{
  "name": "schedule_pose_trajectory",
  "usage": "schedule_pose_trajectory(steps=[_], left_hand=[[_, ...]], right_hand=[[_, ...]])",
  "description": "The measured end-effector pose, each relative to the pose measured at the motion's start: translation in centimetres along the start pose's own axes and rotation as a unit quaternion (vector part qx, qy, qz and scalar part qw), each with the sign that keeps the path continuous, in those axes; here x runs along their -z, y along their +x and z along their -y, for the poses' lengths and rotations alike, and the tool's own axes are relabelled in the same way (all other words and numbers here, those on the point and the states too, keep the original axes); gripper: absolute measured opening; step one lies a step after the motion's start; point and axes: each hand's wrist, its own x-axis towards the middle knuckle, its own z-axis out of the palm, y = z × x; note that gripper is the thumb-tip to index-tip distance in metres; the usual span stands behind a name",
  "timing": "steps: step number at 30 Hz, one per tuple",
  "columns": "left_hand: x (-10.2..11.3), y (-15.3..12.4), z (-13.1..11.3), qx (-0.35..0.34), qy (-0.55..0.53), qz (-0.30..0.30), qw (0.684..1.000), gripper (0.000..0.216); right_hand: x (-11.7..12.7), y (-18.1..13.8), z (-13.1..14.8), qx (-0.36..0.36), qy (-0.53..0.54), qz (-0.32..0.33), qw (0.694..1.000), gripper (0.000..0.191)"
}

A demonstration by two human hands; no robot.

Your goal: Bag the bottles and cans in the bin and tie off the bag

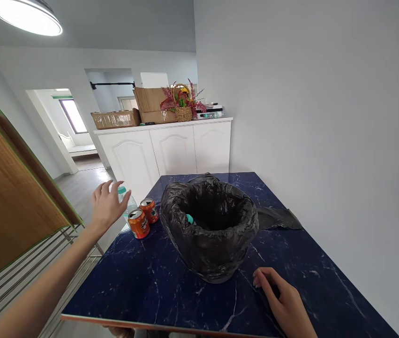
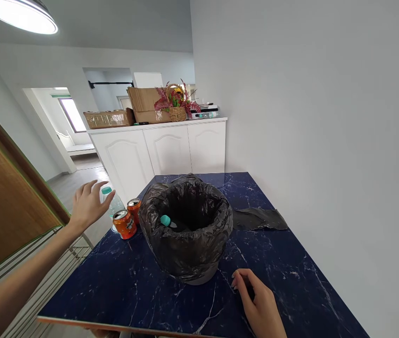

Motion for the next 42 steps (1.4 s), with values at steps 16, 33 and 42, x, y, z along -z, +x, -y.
schedule_pose_trajectory(steps=[16, 33, 42], left_hand=[[-0.2, 0.0, 1.7, 0.058, -0.037, 0.013, 0.998, 0.039], [14.0, -3.8, -16.6, -0.296, -0.375, -0.269, 0.836, 0.038], [9.1, -6.8, -19.3, -0.345, -0.391, 0.151, 0.84, 0.021]], right_hand=[[-0.1, 0.1, -0.2, -0.011, 0.005, 0.006, 1.0, 0.048], [-0.3, 0.3, -0.5, -0.027, 0.002, 0.018, 0.999, 0.05], [-0.4, 0.3, -0.1, -0.03, 0.009, 0.016, 0.999, 0.049]])
